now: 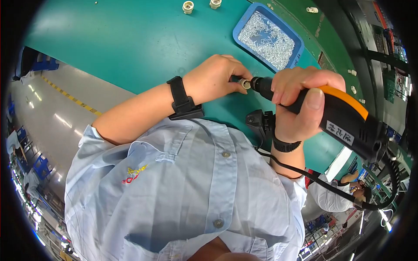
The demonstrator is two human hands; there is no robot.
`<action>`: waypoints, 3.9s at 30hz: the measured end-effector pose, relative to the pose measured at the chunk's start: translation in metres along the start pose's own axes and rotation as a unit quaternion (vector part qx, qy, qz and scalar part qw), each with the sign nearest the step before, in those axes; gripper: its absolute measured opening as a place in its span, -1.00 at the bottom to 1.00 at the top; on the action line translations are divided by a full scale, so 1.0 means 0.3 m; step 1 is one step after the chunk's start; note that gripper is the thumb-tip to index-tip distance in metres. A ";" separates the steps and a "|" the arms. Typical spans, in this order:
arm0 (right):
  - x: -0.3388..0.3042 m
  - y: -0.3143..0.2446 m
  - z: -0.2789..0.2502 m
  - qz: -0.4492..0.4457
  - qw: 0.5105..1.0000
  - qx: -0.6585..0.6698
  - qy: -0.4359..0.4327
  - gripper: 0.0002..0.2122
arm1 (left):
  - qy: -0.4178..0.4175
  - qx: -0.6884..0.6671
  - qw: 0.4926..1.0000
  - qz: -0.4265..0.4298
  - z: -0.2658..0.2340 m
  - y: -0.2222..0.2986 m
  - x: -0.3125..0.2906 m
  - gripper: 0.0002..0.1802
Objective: The person picks up a plastic component from the table, retrieves a metal pin from a tray, and inserts the pin into the component. They then use a power screwdriver to drive the pin into the component before placing the finished piece back onto the table.
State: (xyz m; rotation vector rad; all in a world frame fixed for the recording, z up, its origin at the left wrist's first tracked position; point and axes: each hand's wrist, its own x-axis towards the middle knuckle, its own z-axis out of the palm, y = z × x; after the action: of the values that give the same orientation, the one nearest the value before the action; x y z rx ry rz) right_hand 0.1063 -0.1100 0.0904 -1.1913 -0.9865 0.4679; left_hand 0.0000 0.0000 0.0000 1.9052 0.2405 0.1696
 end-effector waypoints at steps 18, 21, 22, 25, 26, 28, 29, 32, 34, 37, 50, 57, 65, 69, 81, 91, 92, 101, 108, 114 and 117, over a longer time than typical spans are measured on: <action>-0.203 -0.066 -0.259 -0.193 0.970 0.044 0.139 -0.68 | 0.020 0.368 0.929 0.024 -0.297 0.129 0.507 -0.72; -0.173 -0.054 -0.276 -0.193 0.970 0.041 0.144 -0.68 | 0.030 0.432 0.901 -0.008 -0.397 0.041 0.698 -0.68; -0.174 -0.045 -0.285 -0.184 0.970 0.035 0.154 -0.68 | 0.024 0.467 0.884 -0.012 -0.400 0.000 0.739 -0.63; -0.191 -0.032 -0.324 -0.184 0.967 0.019 0.178 -0.69 | 0.028 0.493 0.869 -0.015 -0.415 -0.035 0.842 -0.57; -0.194 -0.026 -0.335 -0.180 0.965 0.012 0.187 -0.69 | 0.044 0.483 0.874 -0.019 -0.419 -0.033 0.861 -0.55; -0.201 -0.022 -0.356 -0.176 0.964 0.009 0.198 -0.69 | 0.050 0.474 0.879 -0.023 -0.445 -0.032 0.889 -0.53; -0.203 -0.022 -0.365 -0.174 0.964 0.006 0.199 -0.69 | 0.064 0.502 0.862 -0.017 -0.489 -0.021 0.906 -0.54; -0.207 -0.015 -0.379 -0.170 0.965 0.004 0.200 -0.69 | 0.066 0.539 0.839 -0.027 -0.570 -0.051 0.908 -0.58; -0.211 -0.011 -0.383 -0.170 0.965 0.000 0.199 -0.69 | 0.040 0.553 0.831 -0.056 -0.588 -0.087 0.910 -0.62; -0.213 -0.009 -0.374 -0.170 0.965 -0.004 0.198 -0.70 | 0.022 0.515 0.851 -0.101 -0.560 -0.115 0.912 -0.68; -0.183 -0.032 -0.339 -0.178 0.973 0.013 0.148 -0.68 | -0.164 0.268 0.942 0.119 -0.008 0.182 0.228 -0.79; -0.202 -0.052 -0.327 -0.165 0.980 0.017 0.108 -0.68 | -0.194 0.308 0.928 0.079 0.108 0.069 0.112 -0.77; -0.216 -0.059 -0.328 -0.164 0.978 -0.003 0.129 -0.68 | -0.149 0.247 0.950 0.120 0.040 0.109 0.222 -0.75; -0.210 -0.058 -0.320 -0.165 0.978 -0.004 0.128 -0.69 | -0.066 0.265 0.950 0.151 0.044 0.000 0.400 -0.77; -0.193 -0.044 -0.321 -0.154 0.980 -0.008 0.126 -0.70 | 0.013 0.233 0.962 0.141 0.023 -0.017 0.410 -0.86; -0.157 -0.056 -0.303 -0.132 0.987 0.022 0.094 -0.63 | 0.094 0.088 0.991 0.043 0.010 -0.016 0.357 -0.86; -0.153 -0.056 -0.301 -0.134 0.987 0.030 0.082 -0.63 | 0.094 0.023 0.995 0.031 0.006 -0.023 0.354 -0.85; -0.130 -0.130 -0.240 -0.146 0.982 0.112 0.036 -0.65 | 0.058 0.005 0.992 0.113 0.032 0.073 0.139 -0.91; -0.140 -0.143 -0.200 -0.117 0.980 0.159 -0.010 -0.65 | 0.045 0.077 0.980 0.178 0.069 0.066 0.015 -0.84; -0.150 -0.142 -0.173 -0.094 0.980 0.173 -0.015 -0.67 | 0.036 0.063 0.979 0.192 0.080 0.080 -0.018 -0.82; -0.150 -0.134 -0.166 -0.093 0.981 0.168 -0.020 -0.67 | 0.042 0.070 0.976 0.200 0.083 0.085 -0.023 -0.82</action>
State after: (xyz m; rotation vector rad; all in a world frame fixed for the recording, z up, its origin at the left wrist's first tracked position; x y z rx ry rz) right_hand 0.1169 -0.1854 0.1080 -0.7817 -0.9966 0.4884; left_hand 0.0014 -0.0328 0.0155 2.0727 -0.0805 0.5149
